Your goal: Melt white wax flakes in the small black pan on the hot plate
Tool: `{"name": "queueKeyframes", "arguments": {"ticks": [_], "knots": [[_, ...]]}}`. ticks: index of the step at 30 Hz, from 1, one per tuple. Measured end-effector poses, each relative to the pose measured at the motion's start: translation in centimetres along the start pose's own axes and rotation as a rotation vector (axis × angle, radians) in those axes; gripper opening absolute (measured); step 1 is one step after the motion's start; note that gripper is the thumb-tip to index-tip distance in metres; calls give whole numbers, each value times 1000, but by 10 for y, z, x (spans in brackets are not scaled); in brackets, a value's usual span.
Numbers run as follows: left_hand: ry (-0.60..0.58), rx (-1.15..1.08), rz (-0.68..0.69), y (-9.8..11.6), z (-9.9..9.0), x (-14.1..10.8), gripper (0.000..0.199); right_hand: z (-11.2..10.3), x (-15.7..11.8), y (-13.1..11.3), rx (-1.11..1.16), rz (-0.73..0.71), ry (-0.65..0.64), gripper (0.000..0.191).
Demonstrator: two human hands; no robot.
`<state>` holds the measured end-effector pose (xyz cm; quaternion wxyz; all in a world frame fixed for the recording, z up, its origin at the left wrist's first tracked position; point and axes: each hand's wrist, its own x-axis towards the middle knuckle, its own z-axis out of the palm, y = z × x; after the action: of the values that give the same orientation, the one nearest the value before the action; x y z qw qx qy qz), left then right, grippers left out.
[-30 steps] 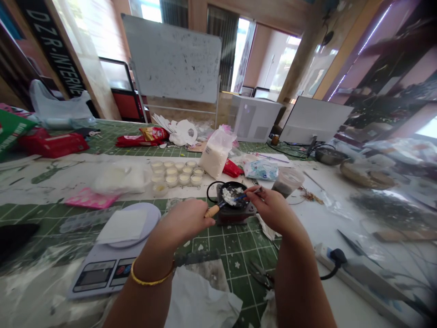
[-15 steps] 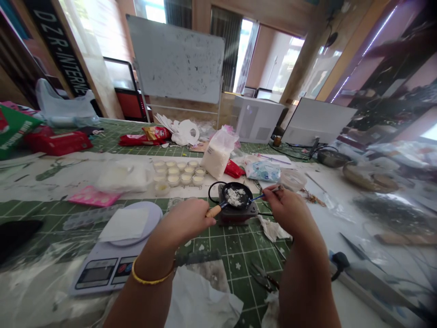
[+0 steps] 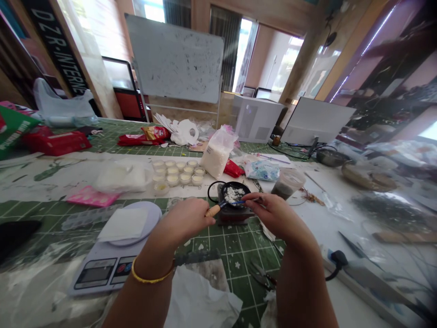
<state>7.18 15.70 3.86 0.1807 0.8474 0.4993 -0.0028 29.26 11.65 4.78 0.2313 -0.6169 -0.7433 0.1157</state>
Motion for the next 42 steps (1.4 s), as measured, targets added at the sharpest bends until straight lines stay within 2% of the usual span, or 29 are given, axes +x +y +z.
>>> {"name": "queueKeyframes", "arguments": {"ticks": [5, 10, 12, 15, 20, 25, 30, 34, 38, 42], "knots": [[-15, -18, 2, 1, -1, 0, 33, 1, 2, 3, -106, 100, 54, 30], [-7, -7, 1, 2, -2, -1, 33, 4, 3, 1, -28, 21, 21, 30], [-16, -13, -7, 3, -3, -2, 32, 6, 6, 0, -41, 43, 38, 30], [-31, -19, -11, 3, -3, -2, 32, 4, 7, 4, -68, 116, 94, 28], [-23, -17, -14, 2, -2, -1, 34, 3, 9, 12, -75, 214, 261, 27], [-37, -27, -25, 3, -3, -1, 34, 7, 9, 7, -21, 96, 58, 28], [-27, -27, -23, 3, -2, -1, 33, 2, 1, 2, -67, 103, 141, 28], [-20, -5, -8, 2, -1, -1, 32, 8, 9, 6, 24, 69, 55, 28], [-36, -20, -26, 2, -2, 0, 33, 9, 12, 9, -61, 129, 129, 27], [-18, -8, -26, 3, -1, 0, 32, 8, 8, 7, -11, 59, 68, 28]]}}
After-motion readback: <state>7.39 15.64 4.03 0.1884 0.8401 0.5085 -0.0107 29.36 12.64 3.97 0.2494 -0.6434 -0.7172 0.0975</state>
